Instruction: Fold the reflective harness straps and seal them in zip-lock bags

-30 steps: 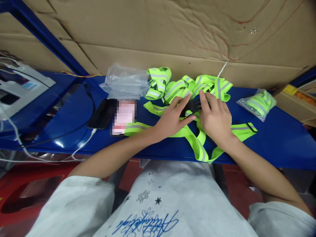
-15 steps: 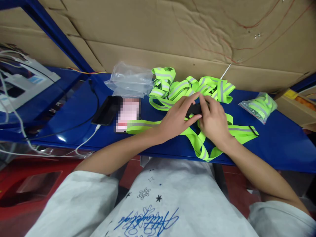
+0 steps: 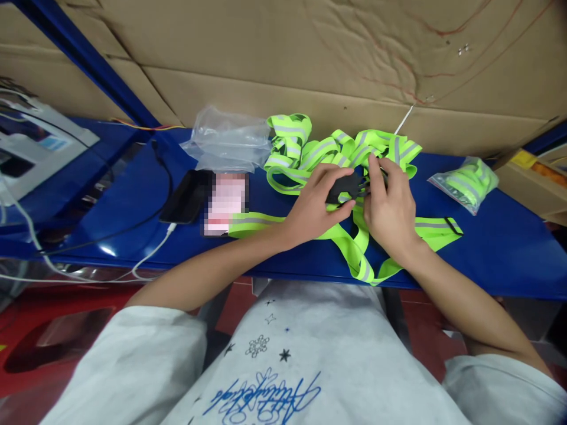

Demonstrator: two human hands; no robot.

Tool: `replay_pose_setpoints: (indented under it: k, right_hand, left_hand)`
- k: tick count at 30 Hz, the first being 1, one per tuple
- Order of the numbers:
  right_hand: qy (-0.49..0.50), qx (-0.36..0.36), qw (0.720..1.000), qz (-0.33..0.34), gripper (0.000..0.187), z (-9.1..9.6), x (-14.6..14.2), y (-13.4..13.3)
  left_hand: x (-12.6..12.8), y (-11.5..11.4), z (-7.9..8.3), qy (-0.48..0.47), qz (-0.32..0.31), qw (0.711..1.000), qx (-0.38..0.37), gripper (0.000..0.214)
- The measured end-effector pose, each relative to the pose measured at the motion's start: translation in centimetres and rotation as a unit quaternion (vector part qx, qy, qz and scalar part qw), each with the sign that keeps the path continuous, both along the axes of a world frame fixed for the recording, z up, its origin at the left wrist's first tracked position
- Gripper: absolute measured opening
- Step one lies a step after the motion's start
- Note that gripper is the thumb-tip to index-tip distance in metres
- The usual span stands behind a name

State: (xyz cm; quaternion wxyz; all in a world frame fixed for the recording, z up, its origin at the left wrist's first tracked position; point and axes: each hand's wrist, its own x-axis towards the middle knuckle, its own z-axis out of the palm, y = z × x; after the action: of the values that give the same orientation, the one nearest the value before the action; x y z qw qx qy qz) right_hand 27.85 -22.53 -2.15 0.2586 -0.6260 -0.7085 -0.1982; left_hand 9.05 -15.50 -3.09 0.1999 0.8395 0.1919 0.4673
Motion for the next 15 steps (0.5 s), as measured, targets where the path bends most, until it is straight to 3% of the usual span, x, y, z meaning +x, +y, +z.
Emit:
replay_pose_setpoints:
  k: [7, 15]
  right_hand:
    - [0.016, -0.023, 0.999, -0.014, 0.068, 0.0, -0.1, 0.1]
    - [0.045, -0.059, 0.987, 0.145, 0.082, -0.5, -1.1, -0.1]
  left_hand:
    - [0.1, -0.8, -0.6, 0.015, -0.021, 1.0, -0.008, 0.053]
    - [0.2, 0.5, -1.7, 0.004, -0.046, 0.999, -0.005, 0.06]
